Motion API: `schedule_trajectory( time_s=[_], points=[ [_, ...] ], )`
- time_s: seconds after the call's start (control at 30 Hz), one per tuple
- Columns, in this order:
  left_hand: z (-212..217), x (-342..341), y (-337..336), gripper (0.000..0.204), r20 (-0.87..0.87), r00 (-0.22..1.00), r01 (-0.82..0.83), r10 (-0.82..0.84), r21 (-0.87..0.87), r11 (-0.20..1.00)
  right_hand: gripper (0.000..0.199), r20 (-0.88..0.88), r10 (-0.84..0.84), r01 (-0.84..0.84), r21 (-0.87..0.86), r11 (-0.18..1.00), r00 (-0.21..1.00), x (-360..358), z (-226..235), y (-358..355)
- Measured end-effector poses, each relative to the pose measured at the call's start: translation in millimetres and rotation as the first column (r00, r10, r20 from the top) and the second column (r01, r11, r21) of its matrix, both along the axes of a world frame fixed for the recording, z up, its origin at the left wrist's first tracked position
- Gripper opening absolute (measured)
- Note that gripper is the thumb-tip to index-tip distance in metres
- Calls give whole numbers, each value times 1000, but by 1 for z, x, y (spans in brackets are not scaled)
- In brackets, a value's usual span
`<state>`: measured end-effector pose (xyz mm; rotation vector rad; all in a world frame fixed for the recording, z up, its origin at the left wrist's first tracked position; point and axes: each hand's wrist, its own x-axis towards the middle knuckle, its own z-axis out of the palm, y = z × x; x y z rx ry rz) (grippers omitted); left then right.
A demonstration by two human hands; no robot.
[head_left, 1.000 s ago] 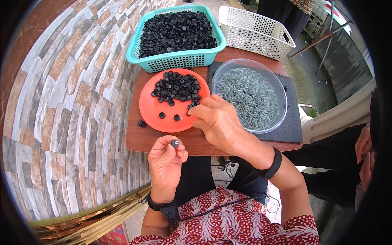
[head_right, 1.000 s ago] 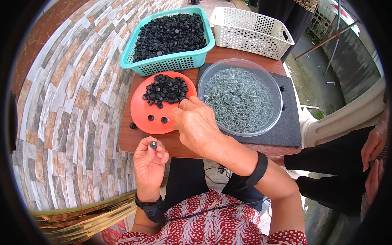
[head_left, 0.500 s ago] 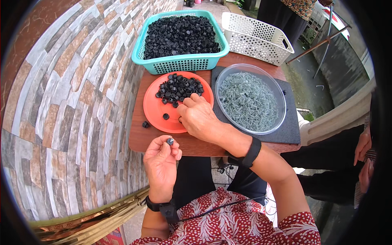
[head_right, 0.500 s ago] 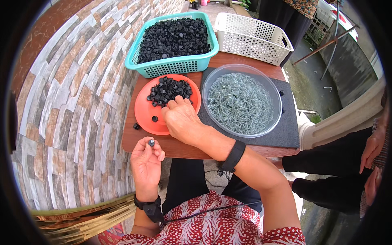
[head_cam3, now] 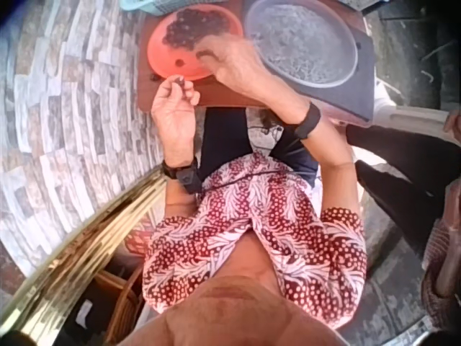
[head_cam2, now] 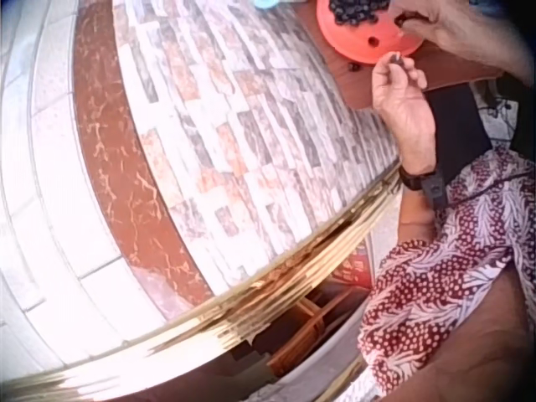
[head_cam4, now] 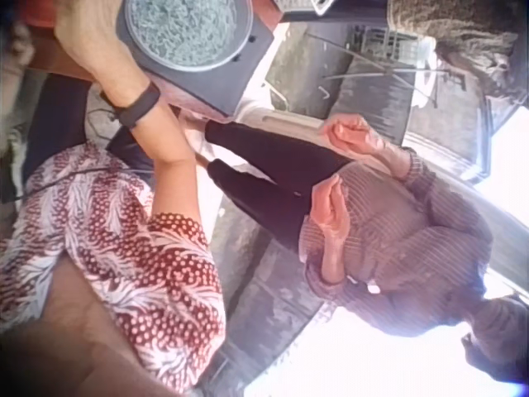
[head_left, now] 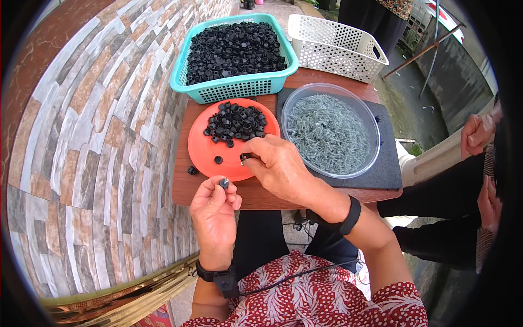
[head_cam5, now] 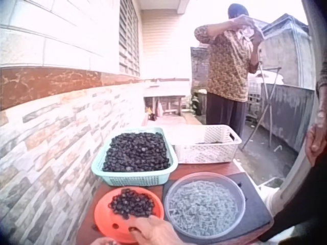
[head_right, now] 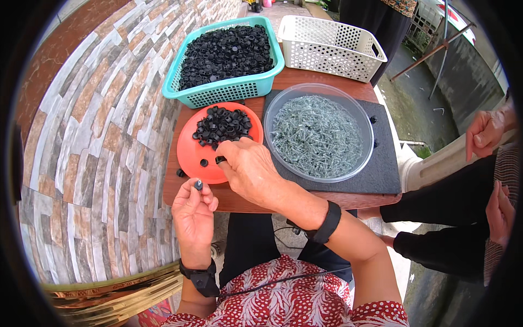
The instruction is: Sorting and inspecting small black plastic components by hand and placing them into separate containers.
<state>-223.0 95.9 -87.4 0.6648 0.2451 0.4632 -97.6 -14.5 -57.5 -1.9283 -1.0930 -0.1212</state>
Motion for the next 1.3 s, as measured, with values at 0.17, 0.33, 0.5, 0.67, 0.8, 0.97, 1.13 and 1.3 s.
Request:
schedule_trajectory(
  time_s=[0.17,0.33,0.5,0.67,0.8,0.97,1.13,1.3],
  points=[
    [11,21,-27,17,34,996,84,-83,-6,996,20,-212,-135,190,263,946,968,-34,3,-33],
    [18,30,-50,19,57,992,112,-113,23,993,22,-216,-142,213,353,911,966,-46,-1,-55],
    [23,34,-74,20,97,979,179,-182,36,983,18,-427,-70,278,446,851,901,-49,-8,-80],
    [26,39,-84,20,71,972,218,-222,50,975,19,-630,249,278,615,738,736,-43,1,-91],
    [29,42,-93,22,71,958,267,-277,115,957,28,-659,259,272,591,760,706,-38,4,-111],
    [41,46,-101,18,-4,947,317,-323,205,926,21,-773,451,378,620,688,447,-28,5,-128],
    [45,45,-107,17,-80,969,246,-233,306,920,23,-736,624,392,672,628,262,-24,-3,-144],
    [54,43,-114,18,-61,980,196,-190,478,856,25,-677,721,423,702,572,148,-26,-6,-149]
  ],
)
